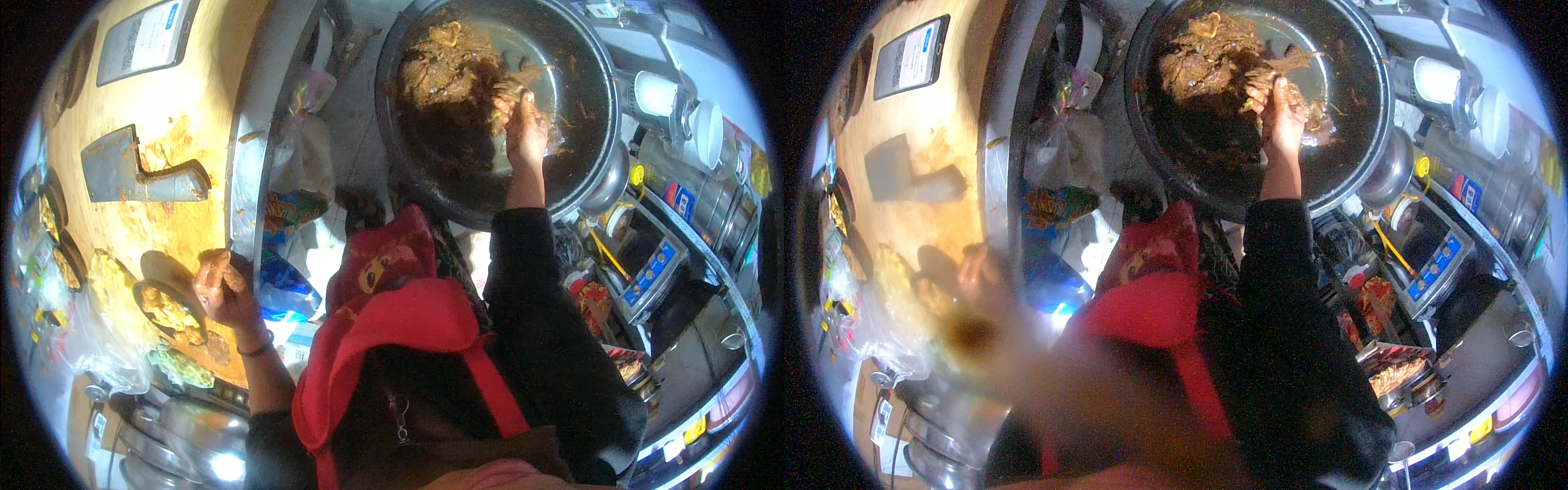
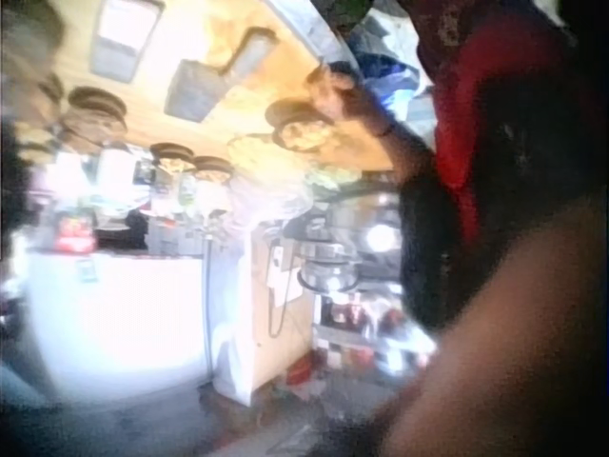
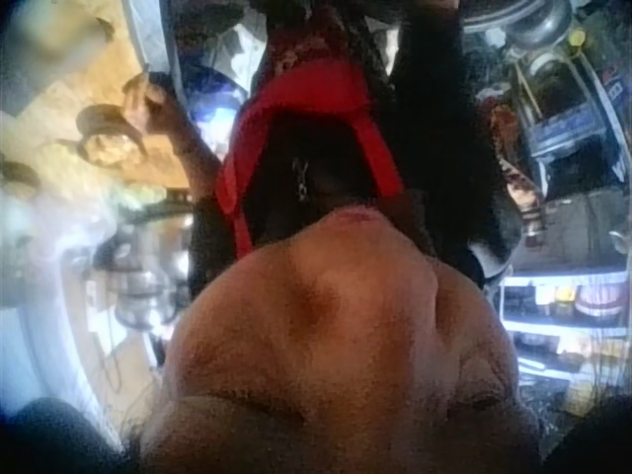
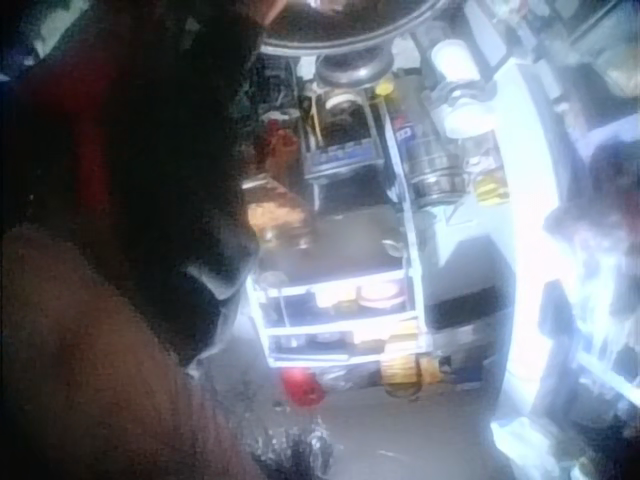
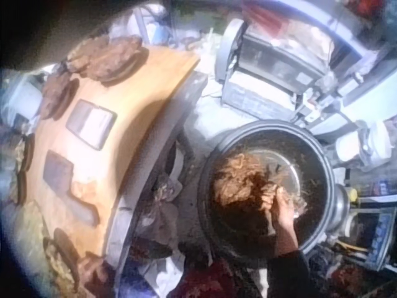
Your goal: The person repeatedly scoops a shredded filling from a large metal bowl and places it onto small round flatbreads on a wooden board, then folds and seals each one by hand. The finished items are set aside on the board.
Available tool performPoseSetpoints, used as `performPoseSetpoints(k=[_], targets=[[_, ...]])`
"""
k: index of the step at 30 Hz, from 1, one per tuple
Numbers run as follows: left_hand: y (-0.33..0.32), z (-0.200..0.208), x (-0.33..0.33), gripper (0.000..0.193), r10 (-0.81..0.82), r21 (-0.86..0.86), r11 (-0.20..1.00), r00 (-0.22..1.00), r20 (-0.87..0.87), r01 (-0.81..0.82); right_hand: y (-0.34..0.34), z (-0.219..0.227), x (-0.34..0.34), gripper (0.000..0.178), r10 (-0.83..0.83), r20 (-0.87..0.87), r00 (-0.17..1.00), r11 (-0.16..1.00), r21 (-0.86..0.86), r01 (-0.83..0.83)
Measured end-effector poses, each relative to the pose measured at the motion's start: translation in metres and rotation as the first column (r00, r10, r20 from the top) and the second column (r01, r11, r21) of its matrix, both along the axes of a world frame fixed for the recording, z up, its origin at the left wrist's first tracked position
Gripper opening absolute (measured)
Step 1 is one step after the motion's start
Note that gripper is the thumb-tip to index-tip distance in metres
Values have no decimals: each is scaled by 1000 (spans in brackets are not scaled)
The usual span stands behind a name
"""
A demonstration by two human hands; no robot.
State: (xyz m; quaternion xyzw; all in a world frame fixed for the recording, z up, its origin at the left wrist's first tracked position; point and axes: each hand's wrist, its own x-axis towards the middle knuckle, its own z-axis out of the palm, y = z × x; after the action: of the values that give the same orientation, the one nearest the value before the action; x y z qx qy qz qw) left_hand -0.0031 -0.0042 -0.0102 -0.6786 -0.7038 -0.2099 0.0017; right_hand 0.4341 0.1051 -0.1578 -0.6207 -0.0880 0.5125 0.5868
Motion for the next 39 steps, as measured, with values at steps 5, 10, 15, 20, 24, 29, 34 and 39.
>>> performPoseSetpoints(k=[5, 10, 15, 20, 24, 29, 34, 39], targets=[[5, 4, 2, 12, -40, -28, 999, 999, -33, 39, -20, -13, 2, 22, -114, -150, 982, 961, 232, 148], [7, 9, 2, 9, -45, -96, 995, 998, -51, 40, -56, -108, 19, 20, 445, -580, 683, 762, 645, 51], [7, 9, 5, 9, -52, -49, 998, 997, -56, 49, -64, -192, -34, 15, -432, -349, 832, 857, -446, 257], [8, 6, 9, 12, -89, 5, 996, 989, 117, 89, -21, -203, -63, 21, -232, -454, 860, 973, -122, 198], [4, 7, 8, 19, -13, -17, 1000, 960, 280, 19, -4, -172, -63, 28, -271, -655, 705, 955, -91, 283], [2, 5, 1, 19, 11, -74, 997, 985, 171, 2, 49, -131, -39, 21, -40, -762, 646, 940, 190, 282], [3, 1, 0, 17, -113, -19, 993, 993, 47, 114, 96, -58, 7, 21, -92, -571, 816, 867, 356, 347], [1, 1, -1, 15, -105, -9, 994, 991, 79, 106, 55, -39, 27, 30, 14, -370, 929, 954, 284, 98]])
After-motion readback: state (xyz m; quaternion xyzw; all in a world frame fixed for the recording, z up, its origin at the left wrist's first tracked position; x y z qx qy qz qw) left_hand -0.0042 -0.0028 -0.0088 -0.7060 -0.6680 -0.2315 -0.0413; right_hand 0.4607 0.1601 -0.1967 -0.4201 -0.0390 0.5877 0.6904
